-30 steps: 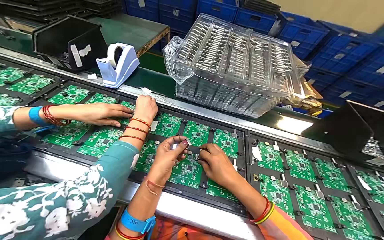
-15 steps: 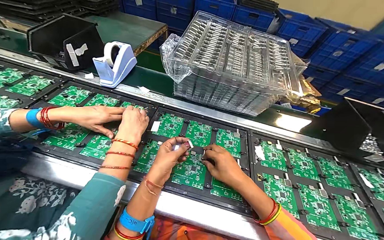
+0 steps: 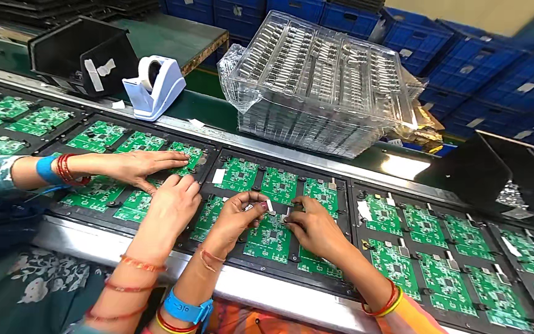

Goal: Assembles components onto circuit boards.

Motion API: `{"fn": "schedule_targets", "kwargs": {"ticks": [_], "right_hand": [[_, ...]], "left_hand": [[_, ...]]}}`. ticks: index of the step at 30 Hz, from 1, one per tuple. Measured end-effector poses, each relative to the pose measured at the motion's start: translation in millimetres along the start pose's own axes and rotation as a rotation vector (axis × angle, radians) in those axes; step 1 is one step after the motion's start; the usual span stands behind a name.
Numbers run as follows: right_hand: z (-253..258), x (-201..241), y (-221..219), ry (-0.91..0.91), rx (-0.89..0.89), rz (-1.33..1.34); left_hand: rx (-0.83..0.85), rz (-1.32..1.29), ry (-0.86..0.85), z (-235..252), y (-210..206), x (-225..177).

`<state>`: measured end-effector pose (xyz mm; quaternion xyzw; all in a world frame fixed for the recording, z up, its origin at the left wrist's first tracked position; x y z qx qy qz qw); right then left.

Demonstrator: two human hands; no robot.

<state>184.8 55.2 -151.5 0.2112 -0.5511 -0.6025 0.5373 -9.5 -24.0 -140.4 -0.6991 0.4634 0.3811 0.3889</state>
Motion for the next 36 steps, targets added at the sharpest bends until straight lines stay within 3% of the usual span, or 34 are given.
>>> {"fn": "schedule_targets", "kwargs": {"ticks": [2, 6, 9, 11, 15, 18, 20, 29, 36], "right_hand": [[-1, 4, 5, -0.045, -0.113, 0.208], [8, 25, 17, -0.283, -0.176, 0.992], [11, 24, 20, -0.404, -0.196, 1.232], [13, 11, 26, -0.41, -0.214, 1.091], [25, -43, 38, -0.263, -0.25, 0.41], [41, -71, 37, -0.191, -0.143, 0.126], [51, -84, 30, -0.136, -0.063, 0.015], [70, -97, 28, -0.229, 0.239, -0.12], [50, -103, 18, -0.153, 0.063, -0.162]], "left_hand": [[0.051, 0.034, -0.032, 2, -3, 1], [0.16, 0.045, -0.102, 1, -13, 3], [0.17, 0.069, -0.16, 1, -21, 3], [0.114, 0.243, -0.189, 2, -23, 6], [0.084, 0.693, -0.103, 0, -31, 14], [0.131, 0.998, -0.067, -7, -49, 17], [0.148, 1.11, -0.158, -10, -58, 21], [0.034, 1.091, -0.55, -20, -56, 24], [-0.151, 0.906, -0.55, -11, -27, 15]]}}
Point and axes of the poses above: each hand's wrist, its own z-axis towards the middle knuckle, its own y-axis out of the back of the hand, x = y × z, the point moved 2 cm from there along z, towards the middle knuckle, and after that the axes turned 13 degrees about y, right-handed, at the moved point
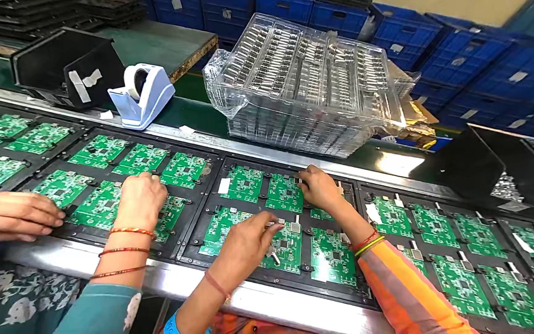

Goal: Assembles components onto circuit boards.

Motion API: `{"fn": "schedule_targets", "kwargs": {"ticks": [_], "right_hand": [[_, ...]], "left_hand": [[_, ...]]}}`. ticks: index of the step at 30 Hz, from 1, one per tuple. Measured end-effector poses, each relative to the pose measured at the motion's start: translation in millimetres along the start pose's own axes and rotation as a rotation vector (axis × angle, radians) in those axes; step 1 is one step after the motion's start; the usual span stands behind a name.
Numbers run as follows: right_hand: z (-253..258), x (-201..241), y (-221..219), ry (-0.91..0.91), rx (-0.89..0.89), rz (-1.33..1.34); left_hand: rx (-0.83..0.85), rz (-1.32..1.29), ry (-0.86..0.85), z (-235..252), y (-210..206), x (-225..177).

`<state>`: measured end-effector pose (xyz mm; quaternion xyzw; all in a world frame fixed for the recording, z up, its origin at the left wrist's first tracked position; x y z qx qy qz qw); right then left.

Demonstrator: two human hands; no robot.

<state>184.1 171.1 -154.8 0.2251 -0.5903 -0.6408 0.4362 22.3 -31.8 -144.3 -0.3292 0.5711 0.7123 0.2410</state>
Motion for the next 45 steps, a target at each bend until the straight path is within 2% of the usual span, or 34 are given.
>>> {"fn": "schedule_targets", "kwargs": {"ticks": [4, 9, 14, 17, 19, 22, 25, 27, 29, 31, 33, 35, 40, 42, 45], "right_hand": [[1, 0, 5, -0.01, 0.08, -0.023], [0, -3, 13, -0.021, 0.147, -0.02], [-8, -6, 9, 0.015, 0.106, -0.055], [-18, -3, -1, 0.036, 0.039, -0.125], [-25, 3, -2, -0.017, 0.087, -0.197], [-35, 31, 10, -0.087, 0.171, -0.165], [-57, 85, 24, -0.014, 0.155, 0.051], [-75, 119, 23, 0.011, 0.287, 0.173], [-86, 145, 15, 0.021, 0.415, 0.171], [-95, 151, 6, 0.051, 0.33, 0.094], [-93, 140, 9, 0.018, 0.296, 0.169], [-87, 123, 17, 0.024, 0.132, 0.205], [-59, 78, 20, 0.0, -0.235, 0.194], [-55, 68, 11, -0.053, -0.241, 0.145], [-60, 57, -3, -0.114, -0.084, 0.079]], "left_hand": [[0.096, -0.067, 0.097, 1, 6, 14], [0.071, 0.031, 0.195, -9, 12, 21], [-0.135, 0.22, 0.073, -12, 12, 22], [-0.172, 0.259, 0.022, -8, 13, 22], [-0.183, 0.242, -0.022, -5, 14, 23], [-0.217, 0.208, -0.082, -6, 14, 26], [-0.18, 0.232, -0.09, -12, 12, 34], [-0.077, 0.3, -0.026, -19, 12, 33], [-0.03, 0.372, 0.005, -23, 12, 31], [-0.064, 0.385, -0.013, -22, 10, 30], [-0.085, 0.366, -0.01, -19, 9, 27], [-0.047, 0.33, 0.022, -15, 12, 22], [0.07, 0.213, -0.042, 10, 11, 16], [0.113, 0.23, -0.096, 22, 6, 17], [0.177, 0.29, -0.135, 31, -3, 21]]}}
Point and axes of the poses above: each hand's wrist, its own z-axis towards the middle knuckle, its own y-axis out of the back of the hand, x = y × z, the point moved 2 cm from there along z, towards the middle knuckle, and after that the axes turned 13 degrees about y, right-handed, at the moved point
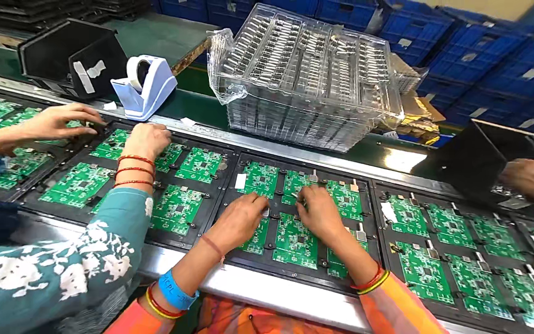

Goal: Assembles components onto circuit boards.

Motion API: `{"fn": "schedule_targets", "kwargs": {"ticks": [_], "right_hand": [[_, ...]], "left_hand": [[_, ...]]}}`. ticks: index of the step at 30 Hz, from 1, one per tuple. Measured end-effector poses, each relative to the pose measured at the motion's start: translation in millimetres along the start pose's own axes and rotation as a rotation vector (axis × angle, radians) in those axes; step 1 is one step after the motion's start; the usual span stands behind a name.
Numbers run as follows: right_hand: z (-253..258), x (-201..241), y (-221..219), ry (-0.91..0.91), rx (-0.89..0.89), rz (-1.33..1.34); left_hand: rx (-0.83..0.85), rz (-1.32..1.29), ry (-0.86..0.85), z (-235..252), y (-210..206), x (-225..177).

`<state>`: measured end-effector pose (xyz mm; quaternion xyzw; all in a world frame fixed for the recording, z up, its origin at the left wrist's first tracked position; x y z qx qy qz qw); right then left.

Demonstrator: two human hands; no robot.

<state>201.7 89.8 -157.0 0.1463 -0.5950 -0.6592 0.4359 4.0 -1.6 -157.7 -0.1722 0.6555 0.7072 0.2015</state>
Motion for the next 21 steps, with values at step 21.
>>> {"fn": "schedule_targets", "kwargs": {"ticks": [21], "right_hand": [[11, -4, 27, -0.06, -0.077, 0.317]], "left_hand": [[0.072, 0.116, 0.097, 0, -13, -35]]}}
Point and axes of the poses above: each hand's wrist, its own z-axis towards the middle knuckle, its own y-axis out of the back of the hand, x = y × z, the point moved 2 cm from there along z, towards the middle knuckle, and after that the axes turned 13 degrees about y, right-handed, at the moved point
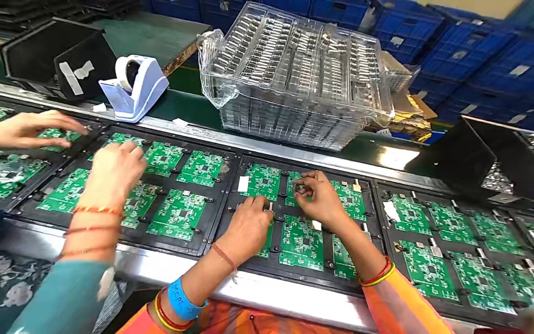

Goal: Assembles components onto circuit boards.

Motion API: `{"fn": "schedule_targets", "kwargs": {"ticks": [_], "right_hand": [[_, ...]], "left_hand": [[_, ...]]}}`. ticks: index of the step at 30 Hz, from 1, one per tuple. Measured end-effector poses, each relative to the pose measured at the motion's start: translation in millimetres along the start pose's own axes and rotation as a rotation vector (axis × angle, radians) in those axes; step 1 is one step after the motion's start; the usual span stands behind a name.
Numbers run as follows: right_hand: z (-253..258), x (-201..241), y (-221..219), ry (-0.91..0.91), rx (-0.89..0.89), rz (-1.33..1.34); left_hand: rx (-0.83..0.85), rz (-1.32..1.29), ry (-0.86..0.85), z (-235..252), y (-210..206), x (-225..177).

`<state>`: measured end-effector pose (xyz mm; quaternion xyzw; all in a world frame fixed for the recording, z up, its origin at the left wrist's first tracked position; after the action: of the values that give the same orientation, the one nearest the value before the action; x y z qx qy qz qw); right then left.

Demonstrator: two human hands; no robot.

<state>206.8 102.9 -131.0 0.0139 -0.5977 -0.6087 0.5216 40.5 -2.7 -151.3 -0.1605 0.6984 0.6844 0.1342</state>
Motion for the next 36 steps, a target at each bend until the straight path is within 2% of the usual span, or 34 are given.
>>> {"fn": "schedule_targets", "kwargs": {"ticks": [3, 8, 16, 20, 25, 28, 30, 32, 34, 36], "right_hand": [[26, 0, -2, 0.096, 0.026, -0.074], [72, -19, -23, 0.167, 0.163, -0.282], [85, -21, -24, 0.023, 0.388, -0.405], [80, -26, -23, 0.026, 0.324, -0.412], [58, -39, -29, 0.167, 0.179, -0.419], [46, -37, -33, 0.16, 0.233, -0.563], [42, -31, -28, 0.113, 0.283, -0.595], [36, -19, -21, 0.057, 0.301, -0.542], [23, 5, -17, 0.045, 0.307, -0.42], [3, 30, -18, 0.073, 0.36, -0.303]], "left_hand": [[0.005, -0.021, 0.026, -2, -3, -2], [0.106, 0.02, 0.105, -4, -5, -15], [0.137, 0.041, 0.095, -7, -9, -23], [0.147, 0.023, 0.086, -8, -12, -24], [0.224, 0.024, 0.084, -9, -9, -27], [0.29, -0.039, 0.059, -5, 0, -24], [0.183, -0.119, 0.004, 0, 14, -20], [-0.078, -0.174, -0.068, 8, 40, -15], [-0.358, -0.181, -0.125, 20, 80, -8], [-0.501, -0.155, -0.092, 29, 129, -7]]}}
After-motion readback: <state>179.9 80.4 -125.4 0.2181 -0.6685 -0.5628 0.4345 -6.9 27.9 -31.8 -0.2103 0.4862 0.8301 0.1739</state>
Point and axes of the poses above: each hand's wrist, its own z-axis towards the middle knuckle, its own y-axis out of the back of the hand, x = y × z, the point moved 2 cm from there along z, towards the middle knuckle, and after that the axes turned 13 degrees about y, right-handed, at the moved point
